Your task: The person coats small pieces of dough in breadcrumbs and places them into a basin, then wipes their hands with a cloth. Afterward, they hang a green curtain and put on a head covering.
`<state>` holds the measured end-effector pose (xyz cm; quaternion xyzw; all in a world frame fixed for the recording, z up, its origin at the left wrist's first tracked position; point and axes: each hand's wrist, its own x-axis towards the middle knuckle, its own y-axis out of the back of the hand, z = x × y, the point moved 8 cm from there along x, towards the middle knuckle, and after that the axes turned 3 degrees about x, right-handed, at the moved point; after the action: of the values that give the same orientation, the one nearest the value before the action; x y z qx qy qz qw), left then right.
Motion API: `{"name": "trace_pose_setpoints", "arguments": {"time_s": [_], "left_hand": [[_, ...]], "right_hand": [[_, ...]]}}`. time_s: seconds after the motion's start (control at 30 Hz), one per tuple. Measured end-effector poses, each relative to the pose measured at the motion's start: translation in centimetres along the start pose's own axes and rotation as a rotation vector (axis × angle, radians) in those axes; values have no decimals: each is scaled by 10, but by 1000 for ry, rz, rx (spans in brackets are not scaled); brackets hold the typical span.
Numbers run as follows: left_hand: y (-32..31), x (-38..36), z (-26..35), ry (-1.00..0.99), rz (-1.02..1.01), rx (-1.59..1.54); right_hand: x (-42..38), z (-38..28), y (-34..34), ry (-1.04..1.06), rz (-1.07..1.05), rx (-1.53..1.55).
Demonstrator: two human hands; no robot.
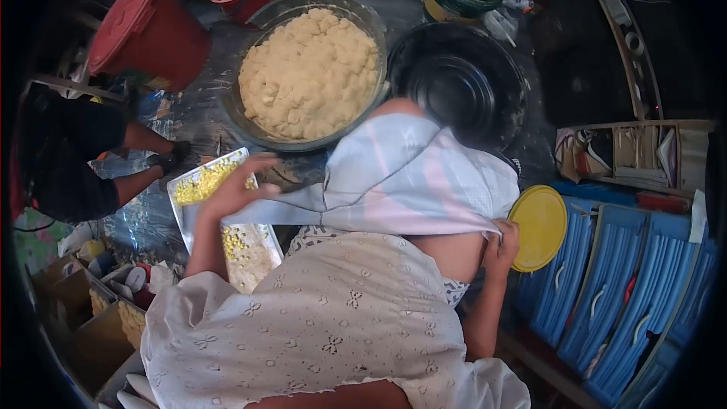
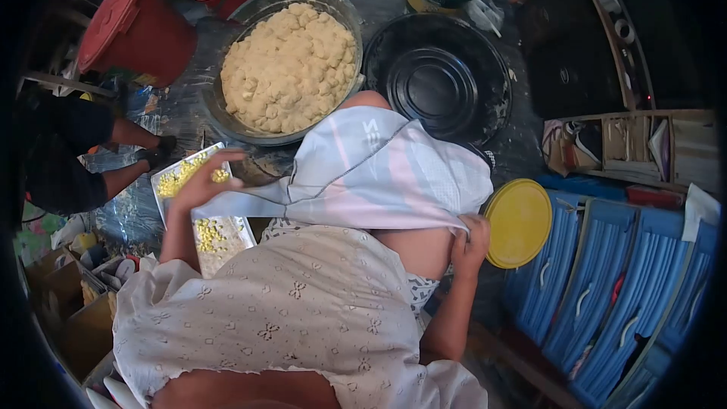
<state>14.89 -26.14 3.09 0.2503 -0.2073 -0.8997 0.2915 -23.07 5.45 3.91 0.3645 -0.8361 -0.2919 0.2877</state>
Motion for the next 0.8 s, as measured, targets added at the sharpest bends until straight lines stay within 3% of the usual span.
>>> {"name": "trace_pose_setpoints", "arguments": {"time_s": [0.07,0.13,0.2,0.27,0.3,0.33,0.4,0.43,0.47,0.5,0.53,0.6,0.63,0.7,0.73,0.8], "left_hand": [[-57,11,44,-241,32,-18],[-110,9,63,-335,-95,391],[-114,6,42,-259,-187,343],[-106,-5,24,-184,-302,294],[-104,-18,19,-90,-466,216],[-104,-31,14,3,-622,133],[-91,-33,9,106,-584,-9],[-86,-36,-1,215,-548,-138],[-75,-29,-9,65,-350,-162],[-68,-30,-33,231,-163,-312],[-63,-32,-26,91,-78,-183],[-76,-55,-28,217,-164,320],[-81,-66,-35,251,-139,317],[-97,-83,-75,340,-44,593],[-107,-90,-112,293,-33,817],[-109,-92,-140,569,-257,850]], "right_hand": [[-3,3,9,-70,35,117],[-9,0,28,-147,60,230],[-13,-19,36,-211,-249,422],[-37,-29,16,-440,-736,456],[-57,-27,10,-737,-974,458],[-61,-30,3,-708,-1065,447],[-52,-10,7,-651,-1000,175],[-40,5,11,-612,-812,160],[-27,22,14,-569,-634,150],[-11,35,14,-564,-508,209],[6,45,12,-552,-396,271],[32,55,0,-484,-344,181],[42,50,-8,-407,-346,94],[53,62,-16,-407,-352,85],[54,70,-16,-434,-334,52],[54,73,-16,-459,-315,212]]}}
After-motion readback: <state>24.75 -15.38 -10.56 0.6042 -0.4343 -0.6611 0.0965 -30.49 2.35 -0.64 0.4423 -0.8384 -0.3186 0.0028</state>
